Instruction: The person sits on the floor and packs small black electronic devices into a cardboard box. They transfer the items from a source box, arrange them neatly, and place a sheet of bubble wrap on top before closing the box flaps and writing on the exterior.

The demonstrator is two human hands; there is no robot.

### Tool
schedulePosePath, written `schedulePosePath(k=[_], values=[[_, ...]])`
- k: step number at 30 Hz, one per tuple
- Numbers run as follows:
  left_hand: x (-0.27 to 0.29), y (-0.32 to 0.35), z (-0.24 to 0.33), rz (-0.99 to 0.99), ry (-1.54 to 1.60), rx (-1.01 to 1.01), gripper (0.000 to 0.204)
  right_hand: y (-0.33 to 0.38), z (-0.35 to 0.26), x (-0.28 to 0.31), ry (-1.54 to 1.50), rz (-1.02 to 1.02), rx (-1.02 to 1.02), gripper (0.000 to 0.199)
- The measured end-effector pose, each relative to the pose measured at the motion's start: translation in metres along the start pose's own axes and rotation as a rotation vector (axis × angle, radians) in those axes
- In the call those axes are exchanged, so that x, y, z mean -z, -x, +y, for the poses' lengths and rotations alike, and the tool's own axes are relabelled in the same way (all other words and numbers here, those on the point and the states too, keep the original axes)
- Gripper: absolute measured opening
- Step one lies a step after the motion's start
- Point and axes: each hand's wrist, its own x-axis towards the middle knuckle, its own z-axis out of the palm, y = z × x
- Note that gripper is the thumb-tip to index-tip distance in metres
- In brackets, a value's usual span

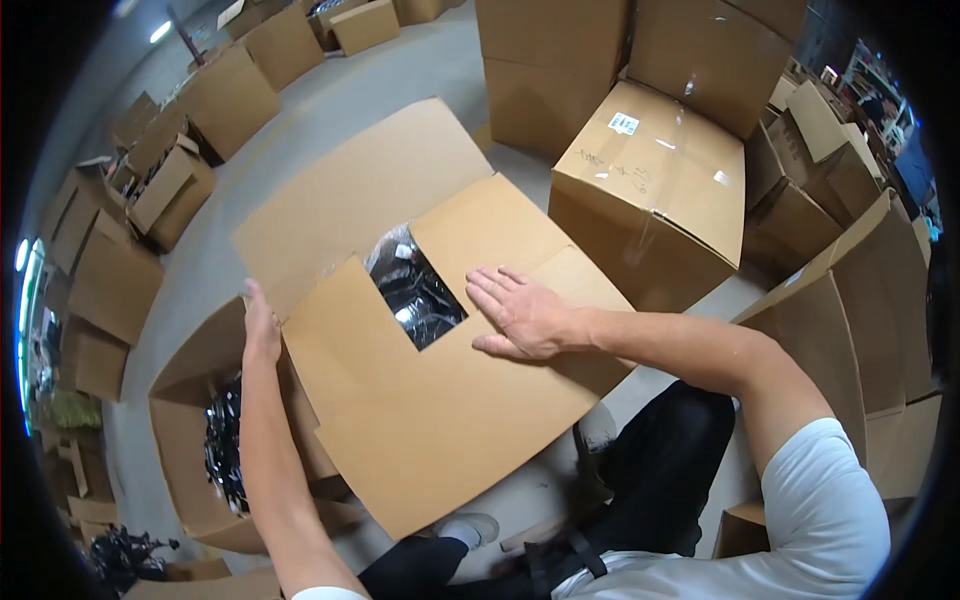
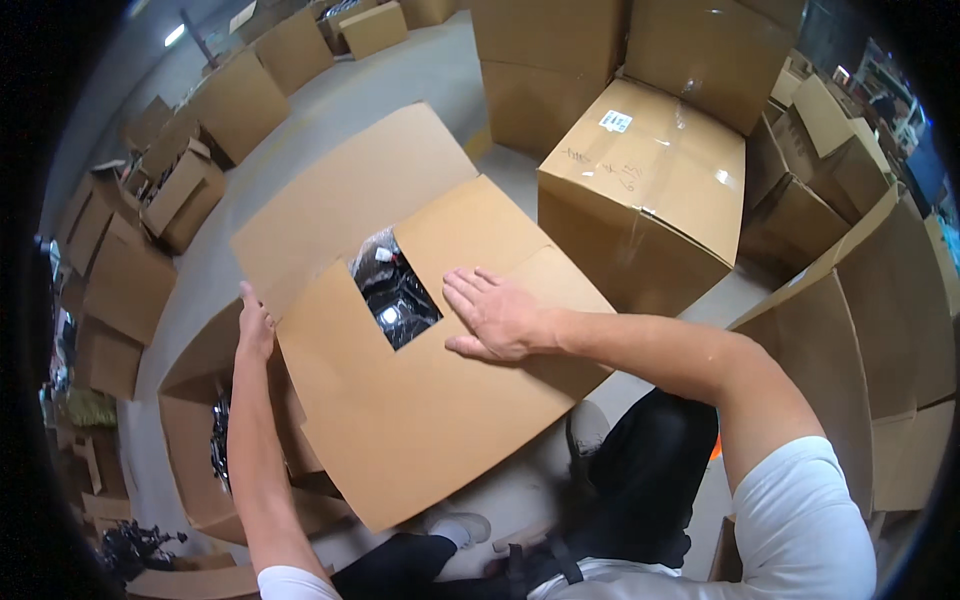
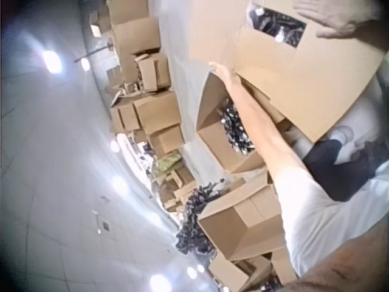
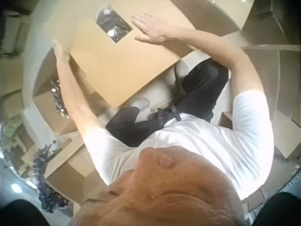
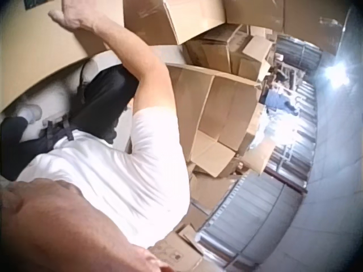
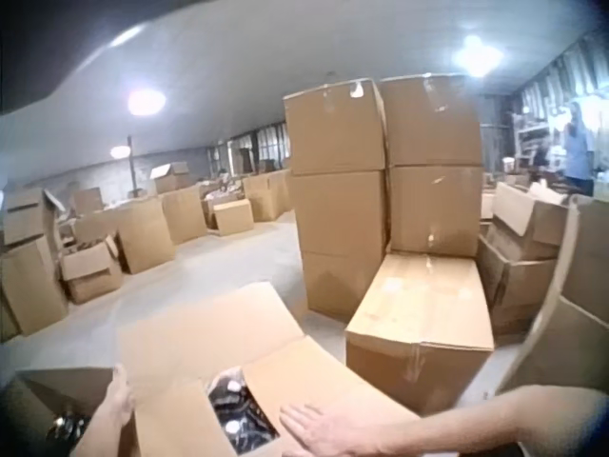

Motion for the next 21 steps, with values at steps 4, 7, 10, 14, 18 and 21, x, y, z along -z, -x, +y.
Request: schedulePosePath(k=[4,7,10,14,18,21], values=[[0.004,-0.014,0.061,0.169,0.655,-0.029,0.072,0.0,0.0,0.003,-0.027,0.012,0.021,0.086],[-0.028,0.077,0.103,-0.166,0.4,-0.161,0.077,0.021,0.011,0.0,0.025,0.04,-0.043,0.083],[0.003,0.149,0.079,-0.325,-0.39,-0.047,0.06,0.011,0.006,-0.002,0.054,0.257,0.19,0.075],[-0.025,0.246,0.023,-0.45,-1.235,-0.634,0.05,0.001,-0.009,-0.005,0.088,0.382,0.285,0.074],[-0.099,0.207,0.071,-0.499,-1.019,-0.19,0.053,-0.006,-0.007,0.001,-0.014,0.073,-0.019,0.079],[-0.157,0.129,0.024,-0.256,-0.999,-0.696,0.059,-0.017,-0.014,0.003,0.003,0.076,0.026,0.083]])
